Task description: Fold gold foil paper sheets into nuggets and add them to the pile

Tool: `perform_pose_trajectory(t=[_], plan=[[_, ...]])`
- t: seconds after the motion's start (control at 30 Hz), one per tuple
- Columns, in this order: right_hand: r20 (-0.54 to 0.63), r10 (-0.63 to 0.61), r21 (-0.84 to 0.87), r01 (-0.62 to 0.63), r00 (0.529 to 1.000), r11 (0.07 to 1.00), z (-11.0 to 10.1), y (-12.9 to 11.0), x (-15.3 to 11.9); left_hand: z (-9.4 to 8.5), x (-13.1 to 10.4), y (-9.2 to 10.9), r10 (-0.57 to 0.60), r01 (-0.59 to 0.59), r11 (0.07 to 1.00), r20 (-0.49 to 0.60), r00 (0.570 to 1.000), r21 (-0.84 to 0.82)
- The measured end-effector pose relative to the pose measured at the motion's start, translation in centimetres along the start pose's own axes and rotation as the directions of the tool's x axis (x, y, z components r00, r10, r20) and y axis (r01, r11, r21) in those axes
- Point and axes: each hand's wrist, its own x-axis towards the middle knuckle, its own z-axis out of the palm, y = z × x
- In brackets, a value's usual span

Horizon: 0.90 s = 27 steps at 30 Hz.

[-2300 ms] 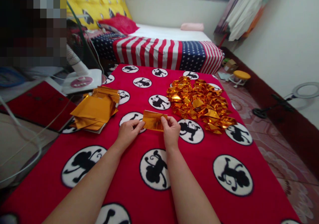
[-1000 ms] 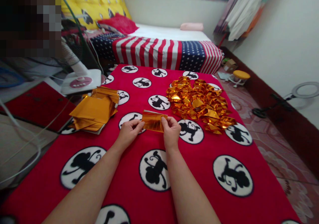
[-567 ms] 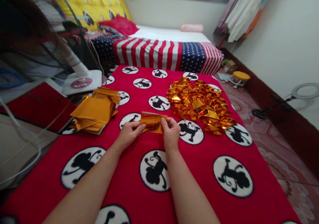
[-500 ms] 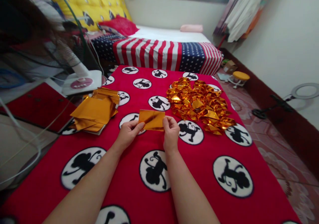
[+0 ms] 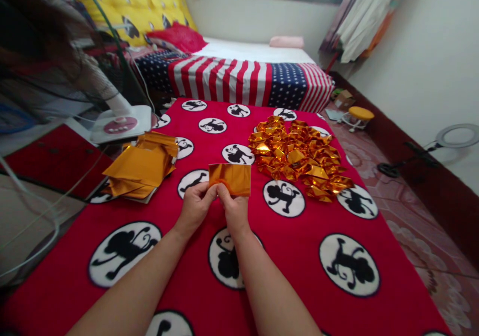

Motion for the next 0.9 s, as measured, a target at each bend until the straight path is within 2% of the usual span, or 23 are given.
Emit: perform_pose_trajectory(t=[0.1,0.2,0.4,0.57,0.63,0.7,0.77,0.9], plan=[[-0.076,0.052,0.088,-0.045,0.996,0.995,-0.4,0.1,0.3,-0.2,0.1,0.0,0.015,-0.014,0.999,-0.016,1.000,0.031],[-0.096,0.080,0.152,-0.065,0.992,0.986,-1.1,0.0,0.6,-0.6,0.2,0.0,0.022,-0.021,0.999,-0.036,0.999,0.041],[-0.031,0.065,0.137,-0.060,0.997,0.989,-2.1,0.0,0.8,-1.2,0.4,0.0,0.000,0.001,1.000,-0.080,0.997,0.011],[0.035,0.108,0.176,-0.112,0.994,0.978,-1.8,0.0,0.8,-1.4,0.7,-0.6,-0.030,0.010,0.989,-0.135,0.990,-0.150],[0.013,0.111,0.190,-0.111,0.994,0.976,-1.5,0.0,0.7,-1.1,0.6,-0.7,-0.030,-0.001,0.964,-0.112,0.993,-0.266],[-0.012,0.113,0.204,-0.108,0.994,0.973,-1.2,0.1,0.5,-0.6,0.4,-0.6,-0.048,0.035,0.931,-0.026,0.999,-0.363],[-0.019,0.112,0.220,-0.105,0.994,0.970,-0.8,0.1,0.3,0.1,0.1,-0.2,-0.072,0.089,0.920,0.057,0.996,-0.381],[0.014,0.112,0.231,-0.113,0.994,0.966,-0.2,0.0,-0.2,0.7,-0.3,0.4,-0.058,0.063,0.941,0.025,0.998,-0.331]])
